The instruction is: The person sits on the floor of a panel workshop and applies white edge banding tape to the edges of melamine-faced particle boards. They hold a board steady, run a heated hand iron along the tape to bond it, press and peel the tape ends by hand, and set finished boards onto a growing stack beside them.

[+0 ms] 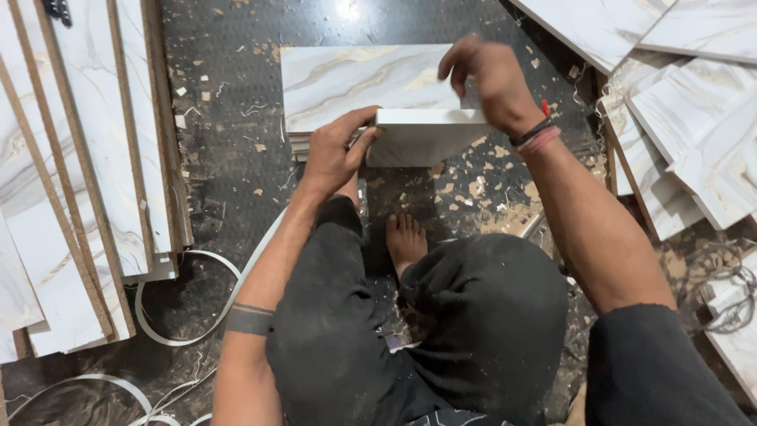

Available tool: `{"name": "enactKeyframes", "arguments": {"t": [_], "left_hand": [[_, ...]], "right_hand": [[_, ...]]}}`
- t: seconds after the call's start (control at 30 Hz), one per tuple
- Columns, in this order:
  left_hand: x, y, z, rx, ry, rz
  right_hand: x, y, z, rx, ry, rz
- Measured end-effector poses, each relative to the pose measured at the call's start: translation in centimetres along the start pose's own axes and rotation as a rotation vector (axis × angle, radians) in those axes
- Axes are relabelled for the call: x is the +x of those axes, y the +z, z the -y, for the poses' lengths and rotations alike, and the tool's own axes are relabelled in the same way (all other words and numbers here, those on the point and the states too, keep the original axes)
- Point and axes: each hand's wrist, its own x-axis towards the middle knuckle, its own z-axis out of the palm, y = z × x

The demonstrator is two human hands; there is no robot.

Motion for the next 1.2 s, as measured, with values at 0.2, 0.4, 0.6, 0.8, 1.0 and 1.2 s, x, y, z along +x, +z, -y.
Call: {"name": "enactKeyframes", "arguments": {"t": [0.2, 0.4, 0.6, 0.8, 1.0, 1.2], "left_hand": [[0.1, 0.2, 0.1, -0.04, -0.023, 0.003], [-0.4, 0.3, -0.2, -0.027, -0.022, -0.008], [-0.4, 0.0, -0.4, -0.085, -0.081, 0.029], [-0.5, 0.1, -0.8, -0.088, -0.085, 0.022], [-0.6, -0.1, -0.8, -0.058, -0.072, 0.016], [-0.6, 0.0, -0.5, 0.0, -0.005, -0.007]], "right_hand": [[-0.3, 0.5, -3.8, 0.445, 0.179, -0.441], [-4.1, -0.6, -4.1, 0.48, 0.379, -0.479], [-8.9, -4.4, -0.8, 0.402, 0.499, -0.141], [-9.2, -4.9, 1.2, 0.412, 0.58, -0.019], [-7.0, -6.3, 3.1, 0.139, 0.655, 0.106], [-4.9, -5.3, 6.7, -0.902, 0.296, 0.12]]}}
